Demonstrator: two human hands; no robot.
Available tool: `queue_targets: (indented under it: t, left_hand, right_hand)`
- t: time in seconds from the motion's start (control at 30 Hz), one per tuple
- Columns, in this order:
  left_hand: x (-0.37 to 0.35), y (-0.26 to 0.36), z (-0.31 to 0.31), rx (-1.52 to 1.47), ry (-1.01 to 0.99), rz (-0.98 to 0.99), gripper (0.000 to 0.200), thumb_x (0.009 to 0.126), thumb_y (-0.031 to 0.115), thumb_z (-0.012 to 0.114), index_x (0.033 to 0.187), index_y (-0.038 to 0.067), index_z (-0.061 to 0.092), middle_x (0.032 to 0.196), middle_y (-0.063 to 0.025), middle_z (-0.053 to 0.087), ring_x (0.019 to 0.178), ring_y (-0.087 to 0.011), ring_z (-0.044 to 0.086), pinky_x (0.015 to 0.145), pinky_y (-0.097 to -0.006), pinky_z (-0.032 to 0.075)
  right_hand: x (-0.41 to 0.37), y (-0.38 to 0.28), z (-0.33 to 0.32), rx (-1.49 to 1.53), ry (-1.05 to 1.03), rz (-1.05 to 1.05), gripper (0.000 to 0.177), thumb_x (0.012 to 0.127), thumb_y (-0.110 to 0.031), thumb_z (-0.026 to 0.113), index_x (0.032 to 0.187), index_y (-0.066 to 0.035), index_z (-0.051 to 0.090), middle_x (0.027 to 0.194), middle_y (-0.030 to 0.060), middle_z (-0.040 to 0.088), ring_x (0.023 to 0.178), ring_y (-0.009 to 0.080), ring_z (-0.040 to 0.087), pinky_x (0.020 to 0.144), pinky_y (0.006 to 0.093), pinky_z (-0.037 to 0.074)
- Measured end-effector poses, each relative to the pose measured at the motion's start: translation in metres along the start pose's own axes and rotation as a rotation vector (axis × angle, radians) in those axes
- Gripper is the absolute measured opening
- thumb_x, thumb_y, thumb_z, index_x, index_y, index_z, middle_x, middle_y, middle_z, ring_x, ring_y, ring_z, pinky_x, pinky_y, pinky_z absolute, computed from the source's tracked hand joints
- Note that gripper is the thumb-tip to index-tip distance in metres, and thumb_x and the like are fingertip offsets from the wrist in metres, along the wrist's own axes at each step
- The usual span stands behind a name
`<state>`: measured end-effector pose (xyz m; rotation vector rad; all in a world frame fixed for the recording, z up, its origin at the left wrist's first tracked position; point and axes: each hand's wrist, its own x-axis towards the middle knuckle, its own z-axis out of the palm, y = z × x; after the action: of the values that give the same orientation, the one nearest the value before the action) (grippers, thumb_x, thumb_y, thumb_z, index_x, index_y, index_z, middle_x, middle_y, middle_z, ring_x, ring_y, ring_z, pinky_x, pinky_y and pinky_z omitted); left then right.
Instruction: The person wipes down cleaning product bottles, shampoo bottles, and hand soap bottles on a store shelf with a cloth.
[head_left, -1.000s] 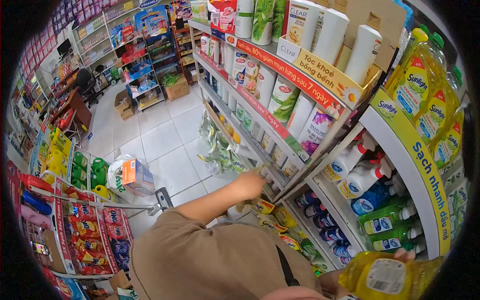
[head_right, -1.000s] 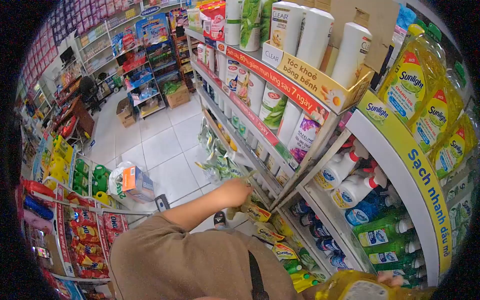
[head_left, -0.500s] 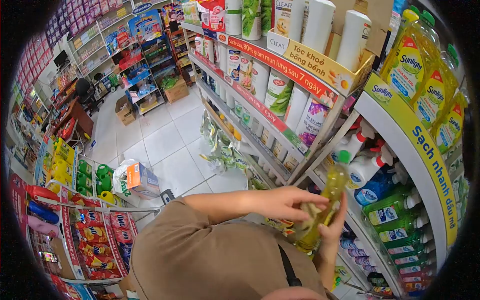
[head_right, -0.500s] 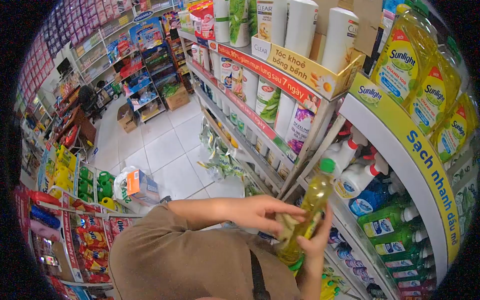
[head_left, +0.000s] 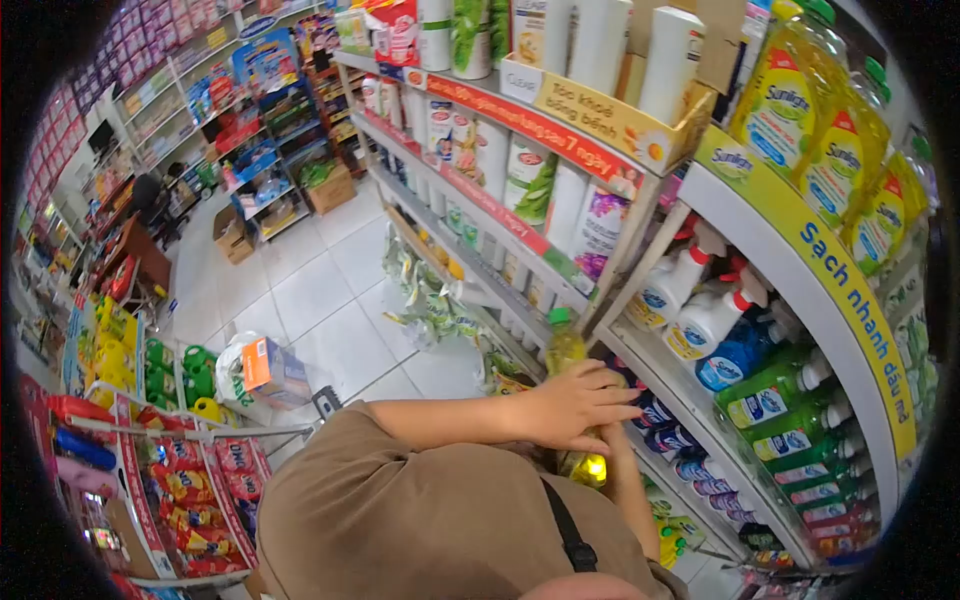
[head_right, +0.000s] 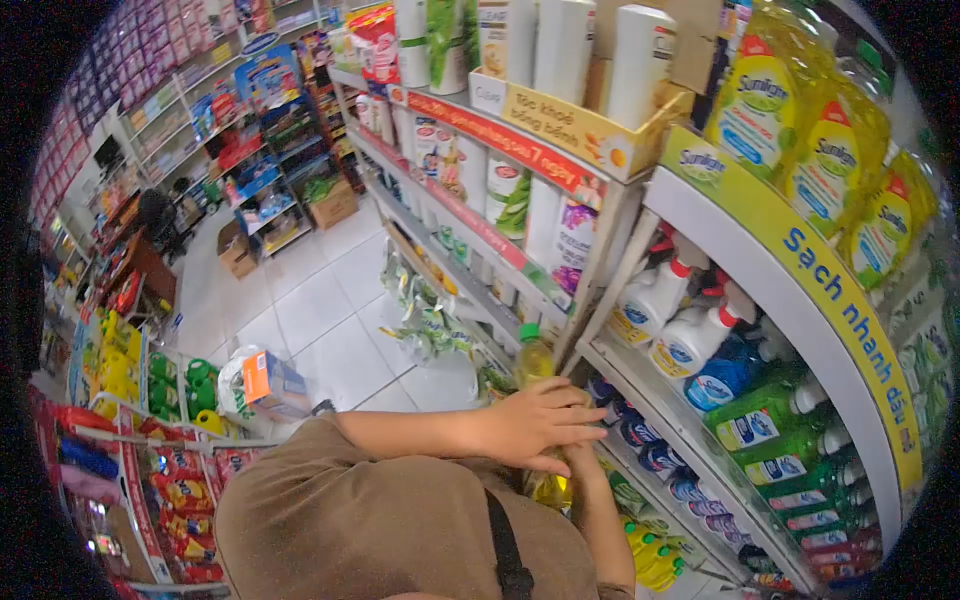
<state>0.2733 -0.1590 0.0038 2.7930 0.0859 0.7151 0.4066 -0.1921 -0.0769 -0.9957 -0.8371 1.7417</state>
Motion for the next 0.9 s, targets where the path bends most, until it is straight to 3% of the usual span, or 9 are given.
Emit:
queue_targets:
  t: [0.07,0.2,0.4,0.53,0.6,0.7,0.73,0.83,0.9]
  left_hand:
    - [0.002,-0.007,-0.001,-0.096,-0.095,-0.016,0.057,0.082,0.040,0.054,0.128,0.008,0.042,0.115,-0.0140,0.056,0.102,-0.0289,0.054,0.091,-0.0412,0.038]
    - [0.003,-0.013,-0.016,-0.458,-0.225,-0.177,0.061,0.082,0.041,0.057,0.128,0.004,0.040,0.121,-0.0180,0.050,0.107,-0.0343,0.051,0.090,-0.0397,0.041]
    - [-0.042,-0.050,-0.063,-0.137,-0.181,-0.164,0.057,0.080,0.038,0.060,0.123,0.003,0.047,0.120,-0.0195,0.051,0.107,-0.0351,0.050,0.091,-0.0395,0.040]
    - [-0.104,-0.058,-0.053,-0.414,-0.473,-0.564,0.065,0.069,0.042,0.071,0.118,0.003,0.052,0.112,-0.0180,0.058,0.101,-0.0321,0.056,0.084,-0.0381,0.043]
    - [-0.118,-0.045,-0.038,-0.446,-0.530,-0.615,0.062,0.068,0.041,0.071,0.116,0.006,0.054,0.106,-0.0156,0.061,0.095,-0.0292,0.059,0.081,-0.0362,0.045]
    - [-0.119,-0.029,-0.041,-0.395,-0.551,-0.690,0.057,0.067,0.043,0.070,0.113,0.010,0.057,0.097,-0.0126,0.064,0.086,-0.0265,0.062,0.076,-0.0344,0.047]
    - [-0.116,-0.024,-0.045,-0.361,-0.548,-0.714,0.056,0.067,0.043,0.069,0.112,0.012,0.058,0.094,-0.0117,0.065,0.084,-0.0259,0.063,0.074,-0.0340,0.047]
    - [-0.114,-0.017,-0.054,-0.222,-0.549,-0.689,0.054,0.067,0.047,0.068,0.107,0.011,0.061,0.087,-0.0117,0.066,0.079,-0.0271,0.063,0.071,-0.0353,0.048]
    - [-0.123,-0.015,-0.048,-0.270,-0.560,-0.802,0.053,0.066,0.049,0.068,0.103,0.011,0.062,0.086,-0.0126,0.065,0.078,-0.0284,0.062,0.070,-0.0363,0.048]
  right_hand:
    - [-0.001,0.008,-0.003,-0.091,-0.051,0.077,0.070,0.076,-0.033,0.063,0.132,-0.001,0.035,0.124,0.0120,0.047,0.112,0.0214,0.047,0.097,0.0329,0.034]
    - [0.003,0.025,-0.012,-0.303,-0.129,0.255,0.067,0.077,-0.032,0.062,0.131,-0.001,0.038,0.122,0.0120,0.048,0.111,0.0209,0.047,0.096,0.0323,0.034]
    - [0.000,0.041,-0.018,-0.509,-0.342,0.278,0.049,0.080,-0.023,0.056,0.123,-0.001,0.048,0.113,0.0104,0.055,0.106,0.0173,0.051,0.091,0.0299,0.038]
    - [-0.007,0.013,0.001,-0.294,-0.360,0.367,0.043,0.083,-0.018,0.052,0.122,-0.001,0.048,0.111,0.0085,0.057,0.097,0.0166,0.056,0.085,0.0292,0.043]
    - [0.004,0.032,-0.015,-0.365,-0.349,0.509,0.044,0.083,-0.017,0.051,0.124,-0.002,0.045,0.107,0.0075,0.058,0.089,0.0164,0.059,0.079,0.0289,0.047]
    - [0.008,0.039,-0.023,-0.187,-0.418,0.433,0.050,0.083,-0.018,0.052,0.129,-0.002,0.039,0.112,0.0081,0.056,0.094,0.0158,0.057,0.083,0.0292,0.045]
    - [0.011,0.040,-0.024,-0.209,-0.487,0.333,0.058,0.083,-0.020,0.053,0.134,-0.002,0.032,0.126,0.0113,0.046,0.113,0.0182,0.047,0.094,0.0297,0.038]
    - [0.014,0.022,-0.021,-0.388,-0.556,0.172,0.089,0.077,-0.025,0.064,0.143,-0.011,0.006,0.143,0.0115,0.022,0.128,0.0214,0.029,0.104,0.0334,0.027]
    - [0.018,0.018,-0.027,-0.571,-0.481,-0.068,0.082,0.076,-0.023,0.066,0.141,-0.009,0.018,0.144,0.0119,0.022,0.130,0.0236,0.025,0.104,0.0348,0.025]
